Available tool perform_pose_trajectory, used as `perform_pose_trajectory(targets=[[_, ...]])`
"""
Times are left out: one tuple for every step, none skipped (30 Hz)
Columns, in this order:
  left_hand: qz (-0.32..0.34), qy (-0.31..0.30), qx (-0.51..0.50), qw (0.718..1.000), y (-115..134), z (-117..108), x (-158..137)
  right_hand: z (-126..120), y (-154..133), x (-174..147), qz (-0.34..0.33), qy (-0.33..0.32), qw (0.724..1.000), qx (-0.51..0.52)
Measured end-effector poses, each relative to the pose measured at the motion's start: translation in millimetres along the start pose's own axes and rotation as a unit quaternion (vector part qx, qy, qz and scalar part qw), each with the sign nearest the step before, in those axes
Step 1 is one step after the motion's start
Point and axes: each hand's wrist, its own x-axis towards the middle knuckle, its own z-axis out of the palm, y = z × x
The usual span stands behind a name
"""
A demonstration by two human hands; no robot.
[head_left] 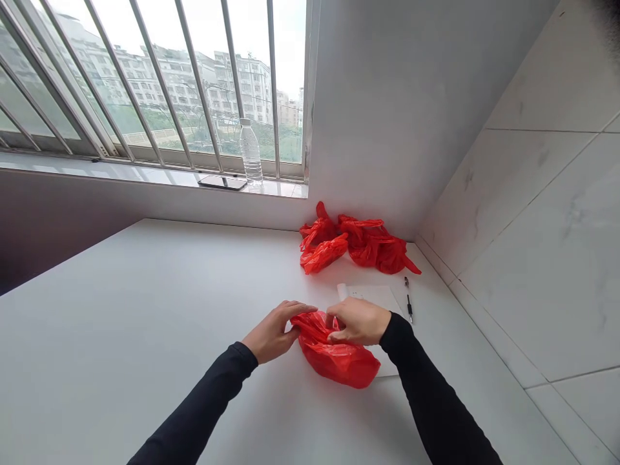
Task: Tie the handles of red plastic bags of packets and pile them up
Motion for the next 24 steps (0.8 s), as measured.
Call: perform_pose_trajectory(targets=[[0.002, -0.006, 0.006, 1.000, 2, 1, 0, 0, -2, 1, -0.003, 0.006, 1.000, 0.002], [0.000, -0.006, 0.013, 1.000, 2, 1, 1, -1, -3, 1, -0.005, 0.015, 1.000, 0.002], [-0.004, -0.002, 0.019, 1.000, 2, 1, 1, -2, -5, 1, -0.005, 0.030, 1.000, 0.004], [-0.011, 0.008, 0.024, 1.000, 1, 0, 1, -4, -6, 0, -0.004, 0.048, 0.999, 0.010], [-0.019, 0.021, 0.027, 0.999, -1, -2, 1, -6, -7, -1, -0.003, 0.069, 0.997, 0.021], [-0.029, 0.038, 0.029, 0.998, -2, -5, 0, -7, -7, -2, -0.001, 0.090, 0.995, 0.036], [-0.039, 0.057, 0.029, 0.997, -4, -8, 0, -8, -7, -2, 0.000, 0.107, 0.993, 0.050], [-0.049, 0.077, 0.029, 0.995, -6, -11, -1, -7, -6, -3, 0.000, 0.118, 0.991, 0.059], [-0.058, 0.096, 0.028, 0.993, -7, -14, -1, -6, -4, -3, 0.000, 0.117, 0.991, 0.058], [-0.066, 0.114, 0.028, 0.991, -8, -17, -2, -3, -2, -2, 0.000, 0.106, 0.993, 0.048], [-0.071, 0.131, 0.028, 0.988, -8, -20, -2, 0, 0, -1, 0.000, 0.092, 0.995, 0.033], [-0.074, 0.145, 0.029, 0.986, -8, -23, -2, 4, 3, 0, 0.000, 0.077, 0.997, 0.019], [-0.073, 0.157, 0.030, 0.984, -8, -25, -2, 7, 5, 2, 0.000, 0.067, 0.998, 0.010], [-0.069, 0.166, 0.031, 0.983, -7, -27, -2, 9, 6, 3, 0.001, 0.064, 0.998, 0.005], [-0.063, 0.172, 0.030, 0.983, -6, -28, -2, 11, 6, 5, 0.001, 0.069, 0.998, 0.005], [-0.056, 0.173, 0.027, 0.983, -5, -29, -2, 11, 5, 6, 0.001, 0.081, 0.997, 0.007], [-0.048, 0.167, 0.022, 0.984, -3, -29, -3, 11, 4, 7, 0.000, 0.094, 0.995, 0.009], [-0.041, 0.154, 0.019, 0.987, -2, -28, -3, 10, 1, 8, -0.002, 0.109, 0.994, 0.013], [-0.033, 0.134, 0.018, 0.990, 0, -26, -4, 8, -1, 8, -0.004, 0.121, 0.993, 0.017], [-0.026, 0.112, 0.019, 0.993, 1, -25, -4, 6, -3, 8, -0.005, 0.130, 0.991, 0.022], [-0.020, 0.092, 0.022, 0.995, 2, -24, -5, 5, -5, 7, -0.006, 0.136, 0.990, 0.027], [-0.018, 0.081, 0.026, 0.996, 1, -23, -5, 2, -6, 7, -0.005, 0.141, 0.990, 0.033], [-0.021, 0.083, 0.031, 0.996, 0, -24, -5, 0, -5, 6, -0.003, 0.145, 0.989, 0.037], [-0.030, 0.098, 0.034, 0.994, -2, -25, -5, -2, -2, 6, 0.001, 0.151, 0.988, 0.042]])
